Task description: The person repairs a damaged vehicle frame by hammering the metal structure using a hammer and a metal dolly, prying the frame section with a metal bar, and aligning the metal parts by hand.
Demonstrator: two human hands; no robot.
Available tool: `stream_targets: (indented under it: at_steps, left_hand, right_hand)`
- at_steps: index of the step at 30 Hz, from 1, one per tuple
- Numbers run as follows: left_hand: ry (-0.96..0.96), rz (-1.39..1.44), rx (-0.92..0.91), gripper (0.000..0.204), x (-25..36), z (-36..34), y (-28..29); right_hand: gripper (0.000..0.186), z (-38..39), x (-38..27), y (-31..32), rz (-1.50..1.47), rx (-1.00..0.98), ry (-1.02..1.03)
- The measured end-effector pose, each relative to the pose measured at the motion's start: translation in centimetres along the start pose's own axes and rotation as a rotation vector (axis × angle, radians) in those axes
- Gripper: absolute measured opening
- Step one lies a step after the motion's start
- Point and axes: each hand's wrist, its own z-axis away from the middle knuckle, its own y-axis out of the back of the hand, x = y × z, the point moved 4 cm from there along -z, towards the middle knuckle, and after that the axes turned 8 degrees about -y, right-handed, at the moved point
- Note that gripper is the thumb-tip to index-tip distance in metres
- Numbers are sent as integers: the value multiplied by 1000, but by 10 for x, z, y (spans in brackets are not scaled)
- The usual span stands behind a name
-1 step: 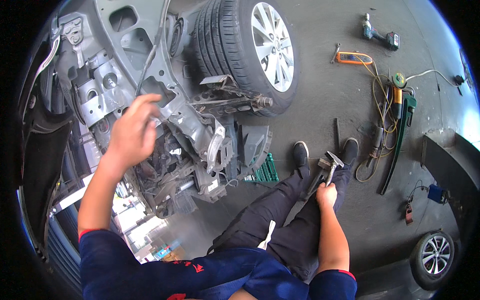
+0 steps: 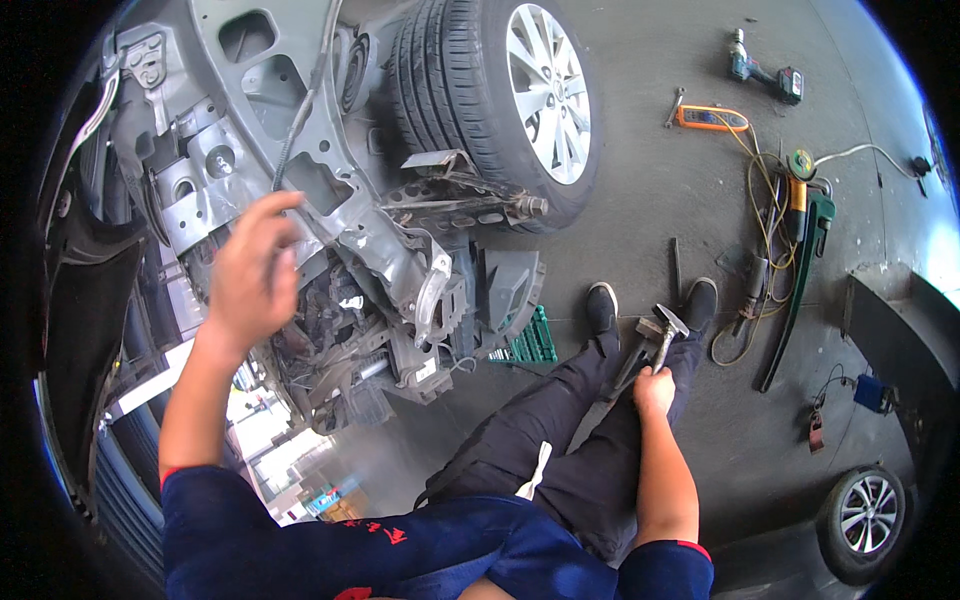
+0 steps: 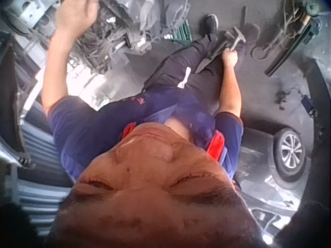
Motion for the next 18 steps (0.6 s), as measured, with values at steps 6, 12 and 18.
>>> stream_targets:
  at_steps: [6, 12, 18]
  left_hand:
    - [87, -517, 300, 27, -23, 50, 20]
    - [126, -507, 149, 36, -22, 71, -41]
    - [154, -288, 209, 34, -44, 72, -44]
  right_hand:
    - [40, -20, -19, 21, 16, -37, -8]
    - [43, -46, -26, 38, 93, -6, 38]
    - [45, -68, -24, 49, 105, -57, -11]
